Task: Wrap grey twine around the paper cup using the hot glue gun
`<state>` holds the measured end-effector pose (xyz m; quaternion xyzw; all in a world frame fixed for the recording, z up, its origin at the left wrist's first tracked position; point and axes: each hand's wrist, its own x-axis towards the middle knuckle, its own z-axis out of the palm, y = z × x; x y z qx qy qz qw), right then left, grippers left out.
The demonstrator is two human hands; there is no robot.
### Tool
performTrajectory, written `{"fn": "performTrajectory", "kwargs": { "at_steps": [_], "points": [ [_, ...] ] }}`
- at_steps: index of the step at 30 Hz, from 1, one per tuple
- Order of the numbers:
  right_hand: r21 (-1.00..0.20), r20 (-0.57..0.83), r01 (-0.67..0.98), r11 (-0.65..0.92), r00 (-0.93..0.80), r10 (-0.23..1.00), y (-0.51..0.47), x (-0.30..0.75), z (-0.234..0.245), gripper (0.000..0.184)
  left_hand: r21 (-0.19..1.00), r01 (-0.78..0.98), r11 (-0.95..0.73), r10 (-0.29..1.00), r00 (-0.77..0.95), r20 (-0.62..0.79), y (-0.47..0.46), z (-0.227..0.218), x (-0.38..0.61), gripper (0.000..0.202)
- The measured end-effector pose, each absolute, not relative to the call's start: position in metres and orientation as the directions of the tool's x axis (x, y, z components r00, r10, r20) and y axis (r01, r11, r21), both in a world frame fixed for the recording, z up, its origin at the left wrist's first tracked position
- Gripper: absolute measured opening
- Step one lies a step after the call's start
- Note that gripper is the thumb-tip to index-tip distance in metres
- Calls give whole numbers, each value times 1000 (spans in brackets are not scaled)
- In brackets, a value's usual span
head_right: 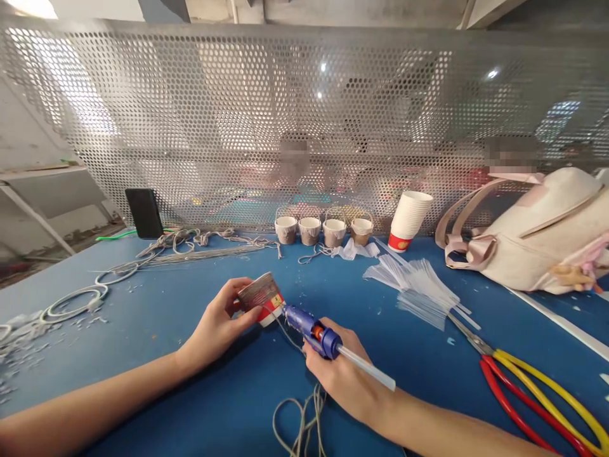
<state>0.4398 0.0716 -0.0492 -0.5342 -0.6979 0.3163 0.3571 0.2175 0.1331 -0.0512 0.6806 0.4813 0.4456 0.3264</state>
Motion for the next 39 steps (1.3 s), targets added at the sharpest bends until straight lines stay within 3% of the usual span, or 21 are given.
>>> {"fn": "performTrajectory", "kwargs": {
  "at_steps": [10, 25, 39],
  "points": [
    [-747, 276, 558, 361, -235, 932, 65, 438, -47, 24, 855, 372, -361, 930, 206, 304, 123, -54, 218, 30],
    [-624, 297, 621, 473, -372, 880, 67, 436, -61, 22, 739, 508, -442, 890, 146, 431, 121, -56, 224, 31],
    [-625, 285, 646, 438, -334, 899, 67, 439, -62, 23, 715, 521, -466, 876, 156, 457, 121, -59, 222, 29]
  ]
}}
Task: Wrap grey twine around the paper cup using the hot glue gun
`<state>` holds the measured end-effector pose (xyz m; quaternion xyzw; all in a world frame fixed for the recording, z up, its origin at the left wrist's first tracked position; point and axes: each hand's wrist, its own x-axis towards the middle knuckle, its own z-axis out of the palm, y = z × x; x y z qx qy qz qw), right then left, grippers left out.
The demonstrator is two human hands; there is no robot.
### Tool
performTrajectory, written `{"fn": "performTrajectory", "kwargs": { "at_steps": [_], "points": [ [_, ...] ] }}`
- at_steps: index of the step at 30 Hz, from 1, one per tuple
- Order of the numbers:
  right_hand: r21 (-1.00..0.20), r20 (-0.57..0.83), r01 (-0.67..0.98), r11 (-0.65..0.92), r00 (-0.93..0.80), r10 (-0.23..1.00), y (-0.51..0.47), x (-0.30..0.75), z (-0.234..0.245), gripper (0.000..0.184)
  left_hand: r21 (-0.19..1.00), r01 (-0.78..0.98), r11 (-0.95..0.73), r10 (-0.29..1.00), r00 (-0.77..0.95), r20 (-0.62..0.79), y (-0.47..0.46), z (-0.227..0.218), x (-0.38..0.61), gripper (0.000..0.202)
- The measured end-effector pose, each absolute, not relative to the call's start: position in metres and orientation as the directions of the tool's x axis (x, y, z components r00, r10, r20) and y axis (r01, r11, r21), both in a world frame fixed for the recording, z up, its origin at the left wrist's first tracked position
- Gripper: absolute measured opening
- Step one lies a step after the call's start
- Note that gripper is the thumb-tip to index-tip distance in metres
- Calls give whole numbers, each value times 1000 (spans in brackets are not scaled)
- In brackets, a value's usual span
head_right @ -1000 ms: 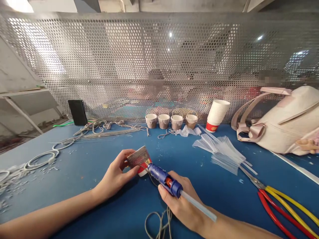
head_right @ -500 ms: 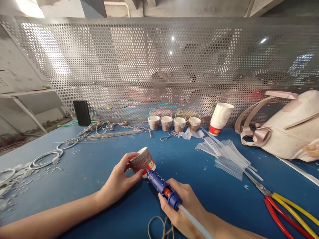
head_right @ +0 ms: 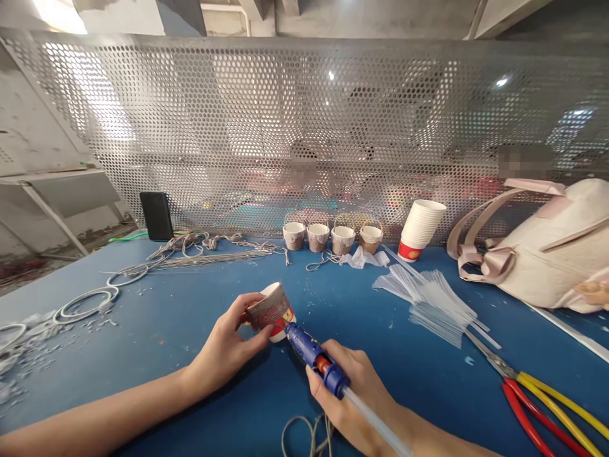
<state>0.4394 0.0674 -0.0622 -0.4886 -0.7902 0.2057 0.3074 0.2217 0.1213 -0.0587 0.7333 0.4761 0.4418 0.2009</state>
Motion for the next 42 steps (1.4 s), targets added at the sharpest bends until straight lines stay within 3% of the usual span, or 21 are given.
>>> {"fn": "performTrajectory", "kwargs": {
  "at_steps": [20, 42],
  "points": [
    [-714, 283, 589, 378, -251, 926, 68, 440, -49, 26, 790, 441, -426, 904, 162, 396, 123, -56, 217, 31],
    [-719, 317, 599, 353, -169, 933, 71, 443, -48, 30, 811, 406, -422, 907, 185, 379, 123, -59, 215, 32]
  ]
}}
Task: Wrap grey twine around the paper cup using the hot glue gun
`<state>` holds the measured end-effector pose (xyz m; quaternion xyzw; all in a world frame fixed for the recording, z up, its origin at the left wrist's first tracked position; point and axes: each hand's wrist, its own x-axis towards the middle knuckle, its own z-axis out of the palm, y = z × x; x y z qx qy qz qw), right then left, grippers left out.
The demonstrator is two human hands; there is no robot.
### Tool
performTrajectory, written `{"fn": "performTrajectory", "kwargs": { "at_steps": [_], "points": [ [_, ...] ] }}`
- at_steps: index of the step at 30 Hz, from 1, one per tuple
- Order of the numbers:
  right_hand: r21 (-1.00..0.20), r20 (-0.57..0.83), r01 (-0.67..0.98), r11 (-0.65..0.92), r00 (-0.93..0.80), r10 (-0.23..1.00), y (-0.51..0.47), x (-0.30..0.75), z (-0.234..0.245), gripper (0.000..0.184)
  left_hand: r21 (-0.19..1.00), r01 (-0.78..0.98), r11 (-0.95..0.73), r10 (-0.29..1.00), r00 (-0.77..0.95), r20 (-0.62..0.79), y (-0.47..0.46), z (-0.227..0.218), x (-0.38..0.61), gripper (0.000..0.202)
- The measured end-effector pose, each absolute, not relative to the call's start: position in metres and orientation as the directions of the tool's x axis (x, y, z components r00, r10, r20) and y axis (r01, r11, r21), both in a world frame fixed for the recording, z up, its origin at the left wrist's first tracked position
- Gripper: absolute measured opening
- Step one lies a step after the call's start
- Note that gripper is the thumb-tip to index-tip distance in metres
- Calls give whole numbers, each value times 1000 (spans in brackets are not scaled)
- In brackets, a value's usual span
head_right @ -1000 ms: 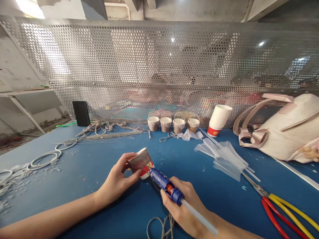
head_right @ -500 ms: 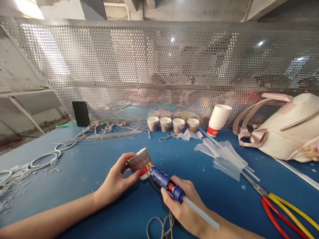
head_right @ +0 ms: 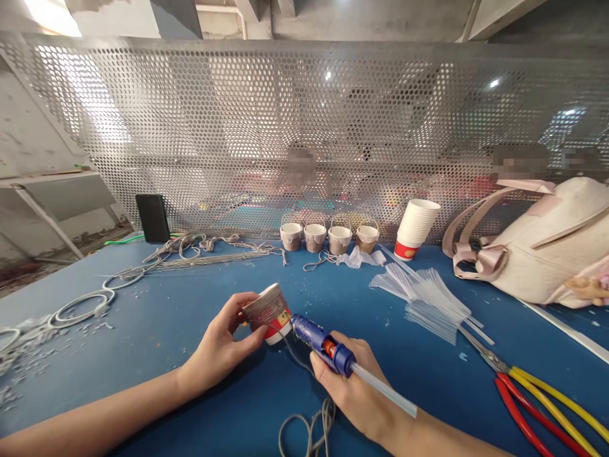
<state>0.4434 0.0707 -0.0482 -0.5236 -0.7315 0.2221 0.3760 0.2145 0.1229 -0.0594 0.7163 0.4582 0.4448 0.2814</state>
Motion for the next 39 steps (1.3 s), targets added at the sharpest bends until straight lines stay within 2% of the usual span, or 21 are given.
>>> {"fn": "performTrajectory", "kwargs": {
  "at_steps": [5, 9, 13, 17, 19, 23, 26, 31, 35, 39],
  "points": [
    [-733, 326, 558, 389, -214, 921, 68, 441, -50, 31, 825, 387, -411, 911, 210, 355, 123, -59, 214, 32],
    [-716, 298, 617, 326, -152, 942, 70, 449, -59, 29, 852, 356, -384, 922, 202, 331, 123, -56, 214, 32],
    [-667, 292, 637, 386, -253, 922, 71, 454, -58, 26, 882, 318, -347, 934, 203, 294, 122, -54, 216, 32],
    [-698, 225, 617, 362, -291, 930, 69, 450, -50, 34, 890, 303, -340, 934, 218, 282, 123, -53, 216, 32],
    [-697, 242, 610, 376, -293, 925, 70, 452, -52, 31, 894, 293, -339, 933, 224, 280, 123, -53, 216, 31],
    [-685, 305, 610, 399, -258, 917, 75, 462, -68, 22, 908, 267, -324, 935, 237, 264, 124, -53, 214, 30],
    [-711, 289, 601, 365, -224, 931, 74, 458, -69, 21, 908, 262, -327, 933, 245, 265, 124, -54, 214, 31],
    [-734, 249, 601, 315, -194, 949, 69, 444, -56, 32, 901, 273, -337, 932, 234, 278, 125, -55, 215, 31],
    [-709, 279, 619, 338, -195, 940, 71, 454, -62, 22, 901, 273, -338, 932, 229, 280, 124, -54, 215, 32],
    [-692, 270, 667, 274, -112, 956, 69, 458, -70, 18, 880, 304, -365, 924, 235, 302, 125, -56, 214, 31]
  ]
}}
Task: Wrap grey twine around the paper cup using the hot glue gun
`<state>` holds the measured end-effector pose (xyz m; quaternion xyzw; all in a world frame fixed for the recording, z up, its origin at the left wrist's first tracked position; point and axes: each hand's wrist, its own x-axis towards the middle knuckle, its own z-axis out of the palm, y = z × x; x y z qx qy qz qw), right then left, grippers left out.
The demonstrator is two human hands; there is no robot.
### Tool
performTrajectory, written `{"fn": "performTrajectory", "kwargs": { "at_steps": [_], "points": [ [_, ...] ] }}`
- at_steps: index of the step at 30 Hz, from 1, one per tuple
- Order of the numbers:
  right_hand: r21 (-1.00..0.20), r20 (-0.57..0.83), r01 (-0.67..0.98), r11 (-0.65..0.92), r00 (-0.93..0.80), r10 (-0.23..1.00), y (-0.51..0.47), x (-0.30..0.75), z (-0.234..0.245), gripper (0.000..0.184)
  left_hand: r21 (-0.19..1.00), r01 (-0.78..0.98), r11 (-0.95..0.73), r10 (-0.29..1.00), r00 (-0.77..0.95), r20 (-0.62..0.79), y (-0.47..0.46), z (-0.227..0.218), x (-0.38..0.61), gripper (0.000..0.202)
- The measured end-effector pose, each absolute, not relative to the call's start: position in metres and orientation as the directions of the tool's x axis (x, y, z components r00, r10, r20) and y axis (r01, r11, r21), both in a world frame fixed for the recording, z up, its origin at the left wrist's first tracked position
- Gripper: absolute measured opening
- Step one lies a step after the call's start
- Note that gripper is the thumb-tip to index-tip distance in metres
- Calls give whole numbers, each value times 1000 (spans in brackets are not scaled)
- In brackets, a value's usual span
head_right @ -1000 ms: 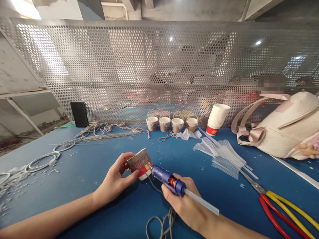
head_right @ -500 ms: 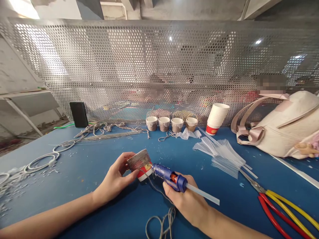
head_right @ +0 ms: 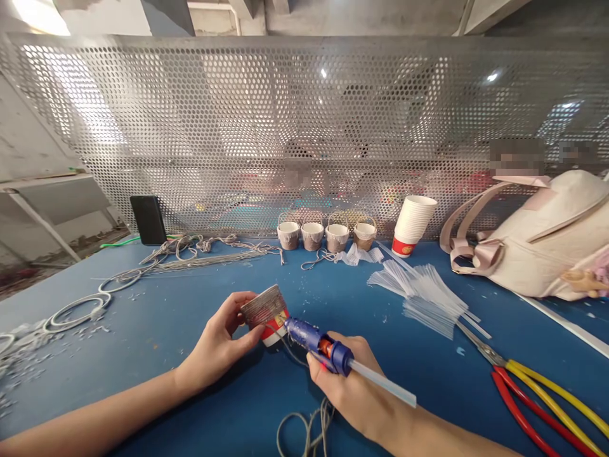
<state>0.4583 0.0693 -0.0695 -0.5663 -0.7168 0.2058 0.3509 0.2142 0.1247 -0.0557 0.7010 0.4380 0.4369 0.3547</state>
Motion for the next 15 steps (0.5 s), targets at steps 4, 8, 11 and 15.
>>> {"fn": "performTrajectory", "kwargs": {
  "at_steps": [4, 8, 11, 15],
  "points": [
    [-673, 290, 663, 327, -170, 942, 67, 448, -60, 19, 809, 382, -447, 893, 240, 381, 124, -59, 214, 31],
    [-659, 319, 643, 390, -232, 919, 69, 443, -46, 26, 716, 454, -531, 846, 235, 479, 123, -61, 214, 31],
    [-651, 327, 650, 393, -227, 917, 69, 444, -43, 26, 653, 486, -582, 808, 248, 535, 122, -62, 213, 31],
    [-635, 316, 660, 402, -253, 914, 67, 444, -43, 24, 601, 517, -610, 781, 260, 568, 123, -61, 213, 30]
  ]
}}
